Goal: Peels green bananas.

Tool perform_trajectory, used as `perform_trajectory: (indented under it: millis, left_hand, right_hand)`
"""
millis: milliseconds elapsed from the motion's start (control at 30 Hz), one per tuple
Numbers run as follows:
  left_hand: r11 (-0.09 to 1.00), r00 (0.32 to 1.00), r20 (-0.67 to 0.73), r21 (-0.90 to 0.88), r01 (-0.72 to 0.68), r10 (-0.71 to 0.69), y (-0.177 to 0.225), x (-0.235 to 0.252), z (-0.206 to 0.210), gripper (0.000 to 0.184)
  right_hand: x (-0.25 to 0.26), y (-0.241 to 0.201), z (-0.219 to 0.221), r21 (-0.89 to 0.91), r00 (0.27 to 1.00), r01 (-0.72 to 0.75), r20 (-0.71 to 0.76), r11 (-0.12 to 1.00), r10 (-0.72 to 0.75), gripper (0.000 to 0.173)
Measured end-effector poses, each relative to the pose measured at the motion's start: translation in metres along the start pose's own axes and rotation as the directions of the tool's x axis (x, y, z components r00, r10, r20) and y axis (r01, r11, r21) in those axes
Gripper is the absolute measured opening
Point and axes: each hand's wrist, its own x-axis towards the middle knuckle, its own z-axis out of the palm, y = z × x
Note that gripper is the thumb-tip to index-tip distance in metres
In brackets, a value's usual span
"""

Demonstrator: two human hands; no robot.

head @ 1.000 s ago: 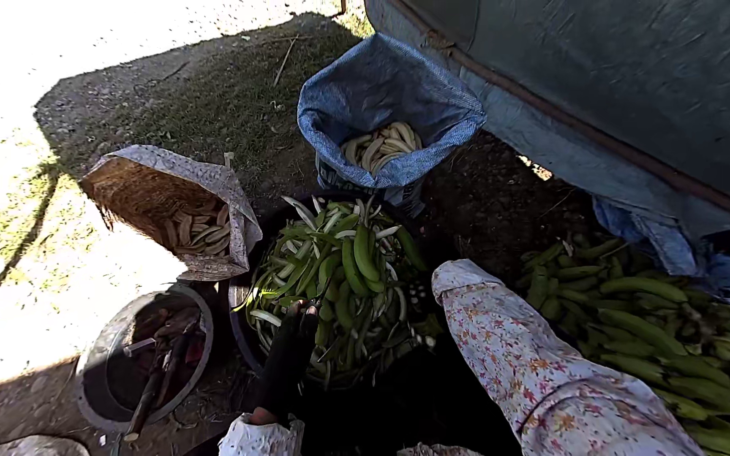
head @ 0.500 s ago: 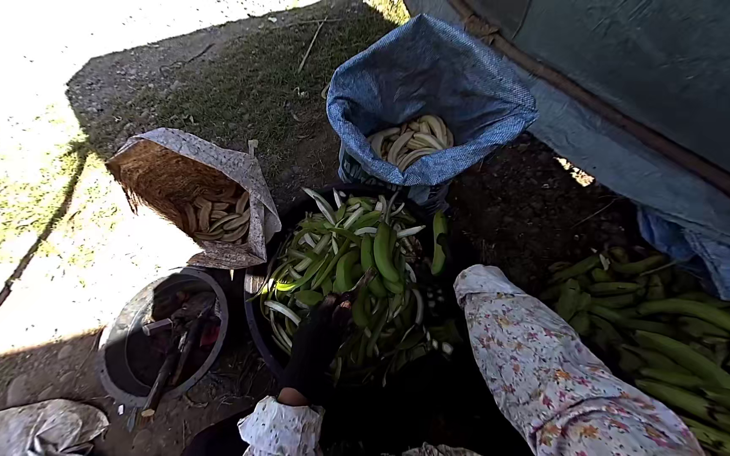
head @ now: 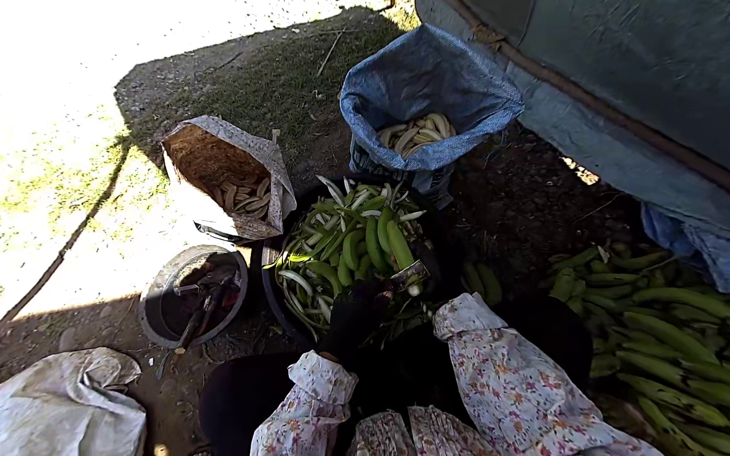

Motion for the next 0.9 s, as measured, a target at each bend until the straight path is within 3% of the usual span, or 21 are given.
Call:
perform_trajectory:
  millis: [167, 300, 367, 467, 533, 600, 700, 767, 833, 900]
  left_hand:
    - [1.000, 1.000, -0.015, 0.028, -0.012, 0.013, -0.002, -0.011, 0.003, 0.053]
    - [0.991, 0.990, -0.139, 0.132, 0.020, -0.002, -0.004, -0.006, 0.006, 0.053]
    - [0.981, 0.973, -0.224, 0.170, 0.095, -0.056, -0.004, 0.006, 0.004, 0.053]
    - [0.950, 0.925, -0.296, 0.128, 0.286, -0.239, -0.014, 0.037, -0.012, 0.054]
    - [0.939, 0.894, -0.337, 0.068, 0.337, -0.296, -0.022, 0.053, -0.024, 0.053]
    - [0.963, 0.914, -0.321, 0.018, 0.270, -0.250, -0.020, 0.052, -0.029, 0.051]
    - [0.989, 0.987, -0.064, -0.042, 0.145, -0.148, 0.005, 0.022, -0.025, 0.052]
    - [0.996, 0.997, -0.005, -0.048, 0.076, -0.076, 0.014, 0.001, -0.013, 0.052]
    - [0.997, 0.996, -0.055, -0.013, 0.072, -0.073, 0.017, -0.007, -0.009, 0.052]
    - [0.992, 0.980, -0.185, 0.093, 0.089, -0.071, 0.011, 0.004, -0.013, 0.052]
  right_hand:
    - [0.003, 0.009, -0.004, -0.011, 0.990, -0.138, -0.011, 0.990, 0.138, 0.041]
    - [-0.005, 0.028, -0.009, 0.025, 0.991, -0.060, 0.118, 0.998, 0.057, 0.039]
    - [-0.016, 0.034, -0.006, 0.032, 0.986, -0.072, 0.153, 0.997, 0.067, 0.039]
    - [-0.034, 0.031, 0.012, 0.039, 0.960, -0.280, 0.037, 0.959, 0.278, 0.042]
    - [-0.036, 0.034, 0.010, -0.024, 0.963, -0.267, 0.019, 0.963, 0.268, 0.044]
    - [-0.025, 0.032, 0.003, -0.049, 0.978, -0.208, 0.010, 0.977, 0.209, 0.047]
    - [-0.007, 0.016, -0.002, -0.160, 1.000, -0.006, -0.028, 0.987, 0.002, 0.041]
    - [0.005, 0.006, -0.003, -0.194, 0.995, 0.097, -0.017, 0.976, -0.102, 0.039]
    - [0.018, 0.006, 0.001, -0.039, 0.998, 0.056, -0.011, 0.998, -0.056, 0.037]
    - [0.012, 0.011, 0.005, 0.102, 0.995, -0.020, 0.103, 0.995, 0.010, 0.039]
